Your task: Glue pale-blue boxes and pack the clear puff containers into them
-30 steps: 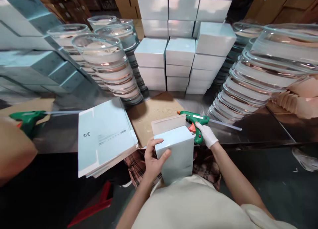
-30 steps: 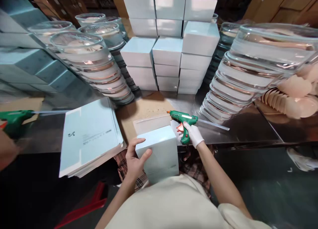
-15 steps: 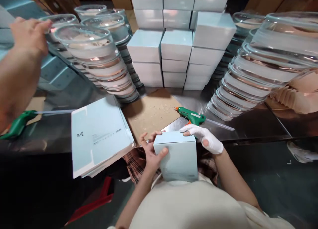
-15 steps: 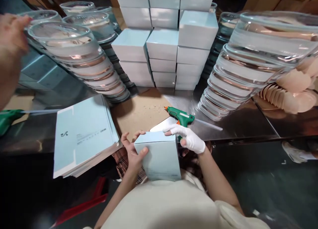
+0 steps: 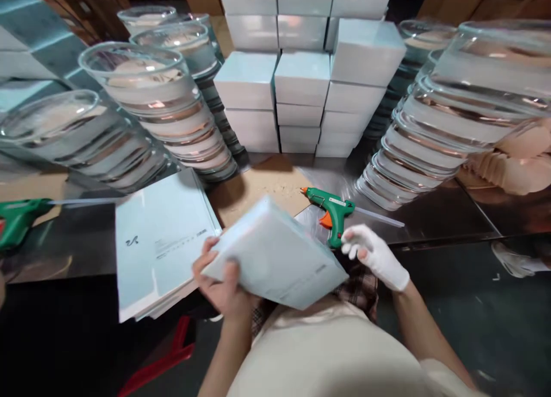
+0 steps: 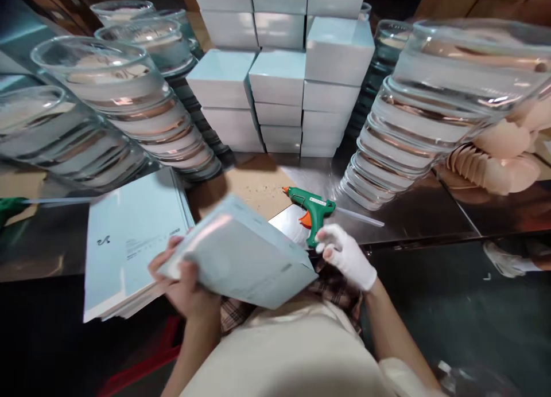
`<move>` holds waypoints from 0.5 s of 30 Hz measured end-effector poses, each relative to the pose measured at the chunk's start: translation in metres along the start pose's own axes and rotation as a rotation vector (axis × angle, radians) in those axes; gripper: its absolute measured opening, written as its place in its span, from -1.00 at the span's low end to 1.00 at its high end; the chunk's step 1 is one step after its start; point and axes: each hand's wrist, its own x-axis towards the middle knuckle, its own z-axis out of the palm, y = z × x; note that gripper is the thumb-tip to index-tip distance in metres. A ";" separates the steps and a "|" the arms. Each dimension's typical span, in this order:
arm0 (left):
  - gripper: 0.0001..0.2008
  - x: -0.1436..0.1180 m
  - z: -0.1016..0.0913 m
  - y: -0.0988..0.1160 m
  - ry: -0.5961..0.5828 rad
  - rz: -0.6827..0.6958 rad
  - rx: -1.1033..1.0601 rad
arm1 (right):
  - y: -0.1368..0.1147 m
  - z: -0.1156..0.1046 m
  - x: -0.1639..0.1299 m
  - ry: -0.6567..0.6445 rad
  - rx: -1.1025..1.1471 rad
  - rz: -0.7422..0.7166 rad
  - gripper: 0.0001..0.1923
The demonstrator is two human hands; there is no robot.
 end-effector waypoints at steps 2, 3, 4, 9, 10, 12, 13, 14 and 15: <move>-0.63 0.000 0.000 -0.002 0.122 -0.016 -0.111 | 0.002 0.007 -0.015 -0.087 -0.003 0.074 -0.24; -0.63 -0.001 0.002 -0.004 0.114 -0.059 -0.145 | 0.000 0.010 -0.018 -0.040 -0.026 0.080 -0.29; -0.63 -0.003 0.004 -0.006 0.078 -0.102 -0.141 | -0.004 0.012 -0.019 0.074 -0.059 0.061 -0.35; -0.26 0.008 0.014 0.006 -0.219 0.230 0.272 | -0.050 0.000 0.001 0.076 -0.551 -0.397 -0.77; -0.13 0.015 0.015 0.012 -0.351 0.298 0.337 | -0.063 -0.004 0.007 -0.061 -0.656 -0.525 -0.81; -0.05 0.029 0.014 0.021 -0.659 0.330 0.410 | -0.096 -0.016 0.018 -0.230 -0.792 -0.742 -0.84; -0.10 0.033 0.012 0.023 -0.757 0.323 0.417 | -0.117 -0.026 0.024 -0.228 -0.834 -0.810 -0.86; -0.15 0.035 0.009 0.022 -0.782 0.321 0.412 | -0.140 -0.041 0.031 -0.159 -0.886 -0.841 -0.82; -0.18 0.035 0.006 0.020 -0.738 0.312 0.402 | -0.166 -0.061 0.039 -0.023 -0.949 -0.843 -0.75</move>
